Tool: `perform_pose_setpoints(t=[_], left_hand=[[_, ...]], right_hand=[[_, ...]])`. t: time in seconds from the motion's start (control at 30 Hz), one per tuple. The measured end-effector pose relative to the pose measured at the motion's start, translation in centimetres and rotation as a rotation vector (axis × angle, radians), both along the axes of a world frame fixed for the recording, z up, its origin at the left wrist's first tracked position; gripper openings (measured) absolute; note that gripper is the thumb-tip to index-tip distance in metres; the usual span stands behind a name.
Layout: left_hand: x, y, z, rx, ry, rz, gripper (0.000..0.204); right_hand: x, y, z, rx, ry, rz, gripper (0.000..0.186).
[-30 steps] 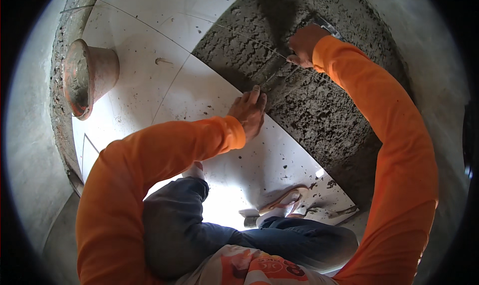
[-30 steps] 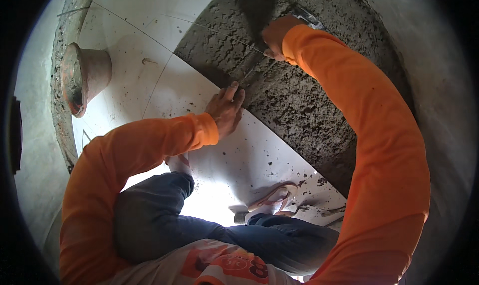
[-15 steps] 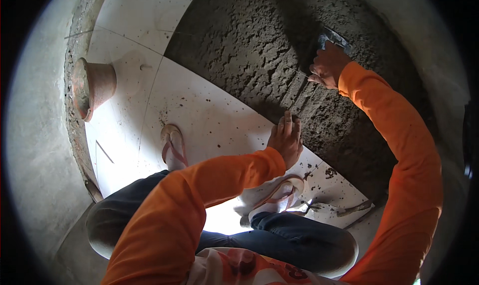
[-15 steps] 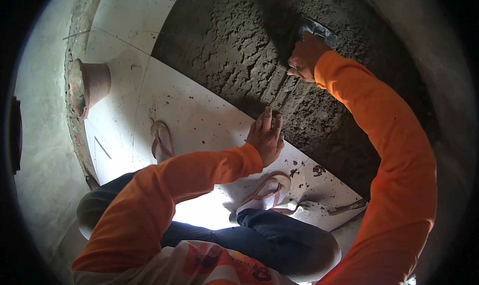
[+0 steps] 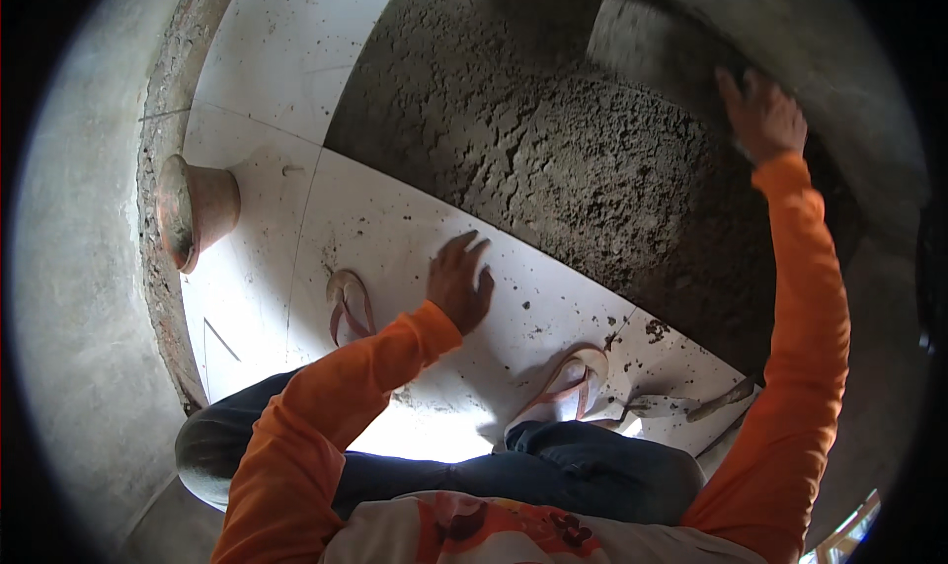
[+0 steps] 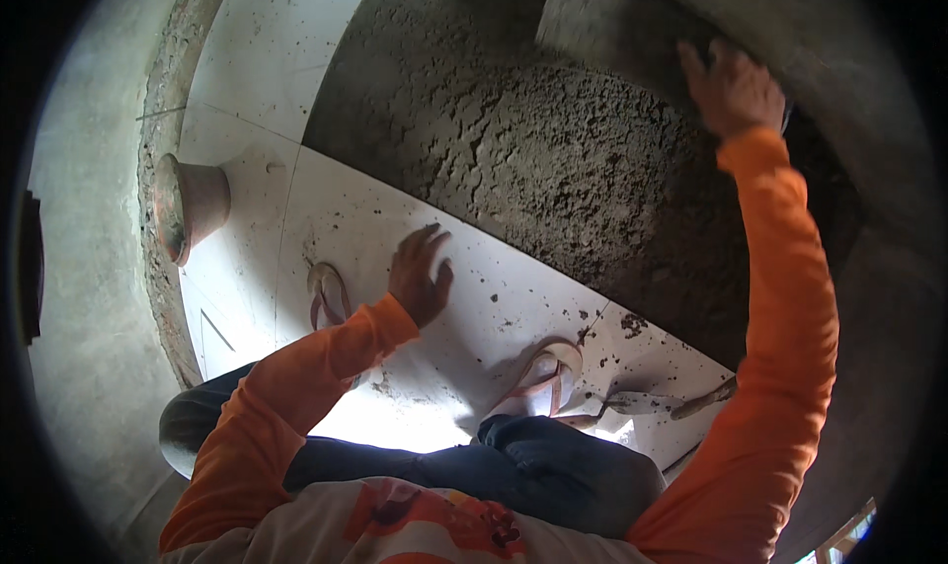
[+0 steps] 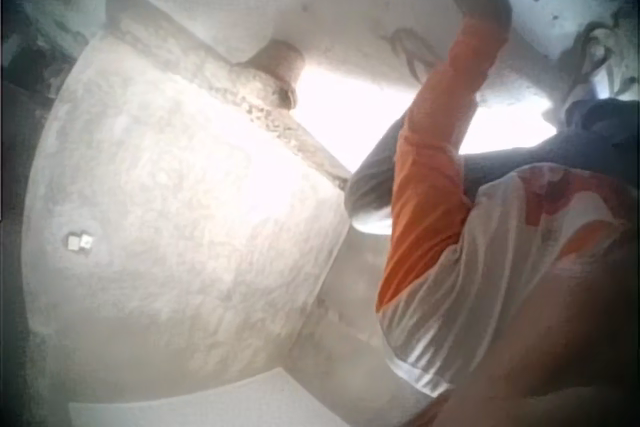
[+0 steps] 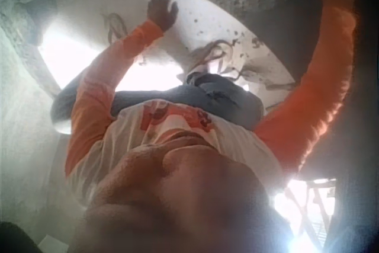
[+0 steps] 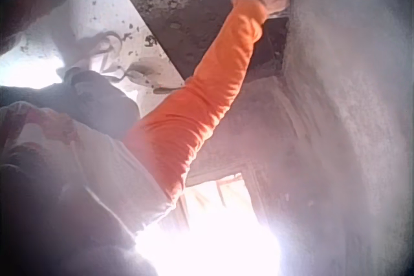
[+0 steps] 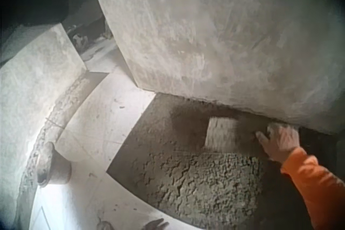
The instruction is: The person levels and smooths a patch of wet cement between laid floor tiles using a hand trowel. The person uses the trowel to spread the mixture evenly across the dirt area, occasionally checking the level against a guide string.
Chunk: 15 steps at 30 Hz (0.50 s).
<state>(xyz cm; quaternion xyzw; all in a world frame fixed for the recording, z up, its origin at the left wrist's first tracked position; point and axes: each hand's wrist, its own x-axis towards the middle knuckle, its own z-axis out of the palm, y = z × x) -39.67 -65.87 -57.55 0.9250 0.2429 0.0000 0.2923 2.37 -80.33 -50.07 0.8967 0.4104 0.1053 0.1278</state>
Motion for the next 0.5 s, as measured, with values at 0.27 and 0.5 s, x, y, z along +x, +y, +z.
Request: perform_pose_setpoints(t=[0.27,0.5], left_hand=[[1.5,0.3,-0.4,0.034,-0.195,0.126,0.046],[8.7,2.7,-2.5,0.309,-0.196,-0.003,0.047]], right_hand=[[-13.4,1.0,-6.8,-0.196,0.687,0.048,0.046],[-9.2,9.9,-8.4,-0.247,0.535,0.292,0.047]])
